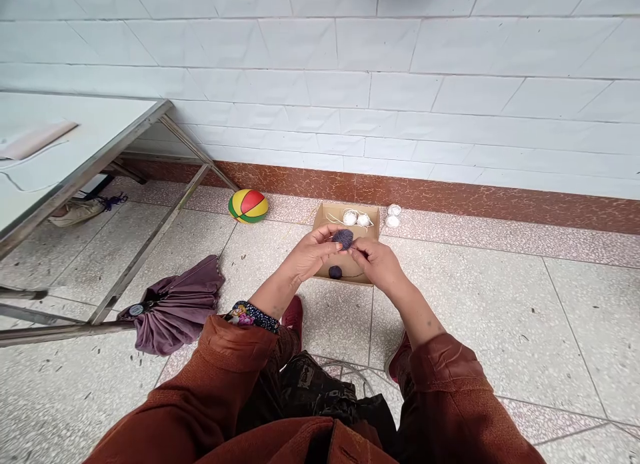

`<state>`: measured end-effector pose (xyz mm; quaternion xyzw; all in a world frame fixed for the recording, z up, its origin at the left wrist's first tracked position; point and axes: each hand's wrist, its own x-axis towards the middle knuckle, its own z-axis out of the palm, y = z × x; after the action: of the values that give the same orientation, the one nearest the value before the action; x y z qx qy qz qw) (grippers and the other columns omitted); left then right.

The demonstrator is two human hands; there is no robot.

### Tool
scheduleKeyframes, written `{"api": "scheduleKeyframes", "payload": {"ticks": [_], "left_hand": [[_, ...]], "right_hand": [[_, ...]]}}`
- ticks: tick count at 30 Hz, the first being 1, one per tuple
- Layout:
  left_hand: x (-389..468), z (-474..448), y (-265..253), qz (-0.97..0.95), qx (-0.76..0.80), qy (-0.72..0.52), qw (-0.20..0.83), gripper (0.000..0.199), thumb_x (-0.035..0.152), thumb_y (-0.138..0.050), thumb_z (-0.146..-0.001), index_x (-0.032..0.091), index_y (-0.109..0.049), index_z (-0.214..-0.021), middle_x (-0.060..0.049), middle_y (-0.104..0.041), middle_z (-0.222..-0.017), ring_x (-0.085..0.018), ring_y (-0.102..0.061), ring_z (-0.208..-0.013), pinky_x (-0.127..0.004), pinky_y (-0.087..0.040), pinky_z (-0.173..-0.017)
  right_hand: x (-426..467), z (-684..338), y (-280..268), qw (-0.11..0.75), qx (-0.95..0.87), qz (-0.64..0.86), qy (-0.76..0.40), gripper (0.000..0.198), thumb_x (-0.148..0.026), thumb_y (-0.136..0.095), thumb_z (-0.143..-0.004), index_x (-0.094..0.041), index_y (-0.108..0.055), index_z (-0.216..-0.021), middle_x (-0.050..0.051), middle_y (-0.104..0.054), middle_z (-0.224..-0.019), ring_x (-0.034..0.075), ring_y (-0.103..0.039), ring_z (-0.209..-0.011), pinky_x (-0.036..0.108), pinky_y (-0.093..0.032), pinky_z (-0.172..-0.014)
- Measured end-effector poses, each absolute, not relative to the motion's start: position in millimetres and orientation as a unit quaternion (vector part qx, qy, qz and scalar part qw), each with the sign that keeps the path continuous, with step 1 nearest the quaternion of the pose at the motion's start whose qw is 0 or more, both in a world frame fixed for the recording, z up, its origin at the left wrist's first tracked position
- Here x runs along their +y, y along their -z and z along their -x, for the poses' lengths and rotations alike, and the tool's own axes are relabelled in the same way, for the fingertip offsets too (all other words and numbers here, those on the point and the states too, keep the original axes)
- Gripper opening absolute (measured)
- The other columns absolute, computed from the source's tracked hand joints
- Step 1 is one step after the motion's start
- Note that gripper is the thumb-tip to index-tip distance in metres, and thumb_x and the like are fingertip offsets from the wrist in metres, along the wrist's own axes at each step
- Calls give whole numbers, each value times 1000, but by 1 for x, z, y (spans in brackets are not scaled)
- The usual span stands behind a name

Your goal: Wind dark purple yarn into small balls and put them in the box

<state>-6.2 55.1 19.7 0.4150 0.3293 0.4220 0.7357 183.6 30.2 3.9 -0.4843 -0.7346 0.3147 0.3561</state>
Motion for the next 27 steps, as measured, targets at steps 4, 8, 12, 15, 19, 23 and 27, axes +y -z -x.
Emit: {"api": "scheduleKeyframes", "payload": {"ticks": [4, 8, 12, 15, 19, 23, 27], "left_hand": [[59, 6, -13, -461, 391, -436, 667, 36, 24, -78, -71, 18, -66, -105, -5, -70, -101, -15, -63, -90, -35, -49, -88], [60, 6, -10, -546, 446, -400, 586, 44, 20, -81, -65, 17, -63, -106, -4, -68, -97, -14, -61, -86, -33, -46, -84], [55, 7, -14, -596, 403, -322, 616, 66, 20, -81, -66, 19, -54, -126, -4, -67, -97, -15, -60, -83, -32, -44, -78], [51, 8, -20, -580, 324, -303, 683, 64, 20, -79, -70, 21, -53, -129, -3, -67, -96, -15, -61, -86, -32, -44, -81], [48, 8, -27, -495, 278, -328, 755, 60, 18, -80, -69, 23, -60, -125, -4, -66, -100, -15, -61, -92, -31, -46, -84], [51, 8, -26, -397, 323, -376, 773, 47, 20, -80, -65, 18, -68, -110, -5, -66, -103, -13, -60, -87, -28, -48, -77], [58, 9, -17, -383, 421, -414, 710, 39, 22, -78, -64, 15, -68, -101, -4, -66, -96, -12, -59, -81, -27, -47, -74]], "right_hand": [[25, -182, -13, 338, -770, 422, -340, 15, -29, -58, -96, -24, -71, -90, 2, -69, -87, 17, -63, -79, 32, -48, -75], [24, -182, -22, 368, -763, 403, -345, 15, -33, -62, -96, -25, -73, -90, 1, -68, -82, 17, -62, -73, 31, -48, -71], [31, -187, -22, 430, -721, 443, -315, 15, -34, -64, -94, -25, -73, -87, 2, -68, -82, 18, -62, -78, 33, -49, -74], [36, -189, -15, 443, -691, 473, -320, 16, -33, -64, -92, -24, -72, -83, 2, -66, -80, 18, -61, -77, 32, -48, -73], [38, -189, -5, 424, -660, 520, -338, 18, -34, -60, -92, -22, -69, -82, 2, -66, -79, 18, -60, -74, 32, -47, -72], [35, -187, -1, 377, -686, 540, -310, 17, -31, -56, -93, -22, -67, -84, 2, -67, -79, 18, -61, -75, 31, -46, -71], [30, -184, -6, 352, -728, 493, -321, 14, -28, -57, -95, -23, -69, -89, 3, -69, -85, 18, -63, -79, 31, -47, -74]]}}
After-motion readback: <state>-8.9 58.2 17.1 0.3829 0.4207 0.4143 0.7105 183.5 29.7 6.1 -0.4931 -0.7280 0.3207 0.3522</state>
